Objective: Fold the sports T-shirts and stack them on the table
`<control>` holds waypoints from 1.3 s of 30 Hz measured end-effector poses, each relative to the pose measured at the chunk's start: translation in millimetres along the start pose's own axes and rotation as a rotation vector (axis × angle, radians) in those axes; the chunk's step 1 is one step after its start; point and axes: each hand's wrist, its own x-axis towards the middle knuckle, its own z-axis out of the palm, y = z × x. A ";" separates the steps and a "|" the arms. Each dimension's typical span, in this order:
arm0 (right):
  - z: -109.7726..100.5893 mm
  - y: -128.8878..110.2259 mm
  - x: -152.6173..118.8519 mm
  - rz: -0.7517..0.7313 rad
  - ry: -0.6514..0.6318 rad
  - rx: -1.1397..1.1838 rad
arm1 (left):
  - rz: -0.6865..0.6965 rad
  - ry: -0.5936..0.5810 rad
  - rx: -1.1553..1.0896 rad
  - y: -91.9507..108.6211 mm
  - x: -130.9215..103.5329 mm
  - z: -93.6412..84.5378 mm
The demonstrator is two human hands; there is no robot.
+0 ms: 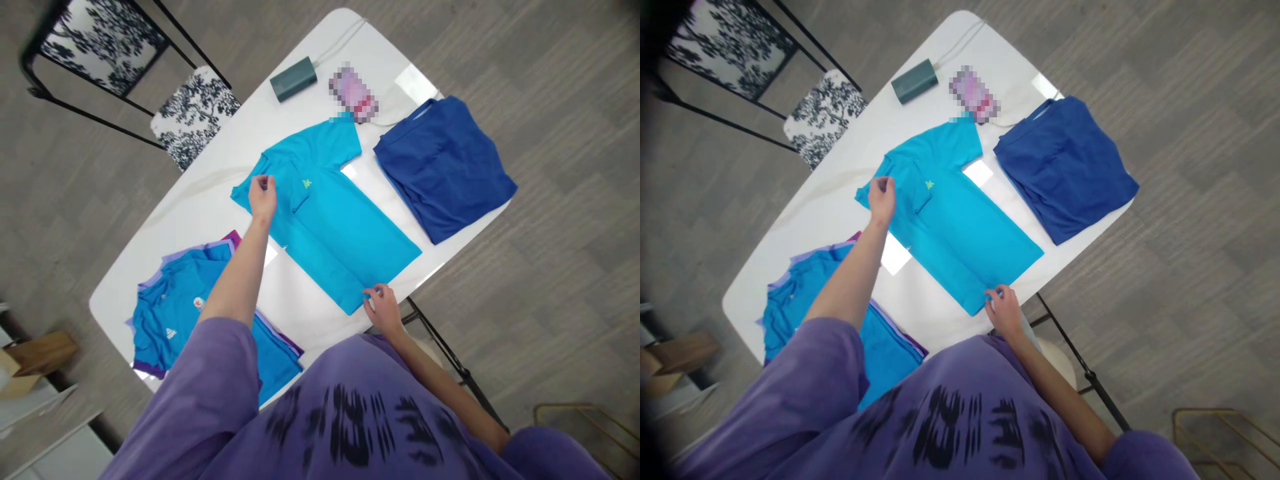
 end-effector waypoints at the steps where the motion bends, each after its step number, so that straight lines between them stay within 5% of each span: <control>1: -1.9 0.1 1.8 -0.003 -0.005 -0.009 | 0.051 0.080 0.061 -7.5 -27.7 -1.3; 6: -11.4 -24.8 44.4 -0.154 -0.078 0.023 | 0.059 0.085 0.256 -50.0 -172.3 -5.4; 9: -16.4 -65.9 107.6 -0.275 -0.101 0.040 | 0.024 0.029 0.327 -68.6 -215.4 -0.6; 17: -10.3 -226.1 388.8 -0.441 0.024 0.044 | 0.044 -0.010 0.389 -86.3 -209.6 -7.6; 21: -0.5 -279.0 486.5 -0.376 0.049 -0.162 | 0.057 0.010 0.387 -93.0 -207.3 -11.0; 25: 0.6 -293.5 515.1 -0.350 0.049 -0.347 | 0.079 0.029 0.392 -98.3 -205.0 -13.4; 33: -20.6 -286.2 521.0 -0.480 0.013 -0.418 | 0.091 0.049 0.399 -103.4 -201.5 -17.7; 39: -18.8 -286.2 519.2 -0.424 0.108 -0.464 | 0.084 0.049 0.400 -104.9 -201.5 -18.7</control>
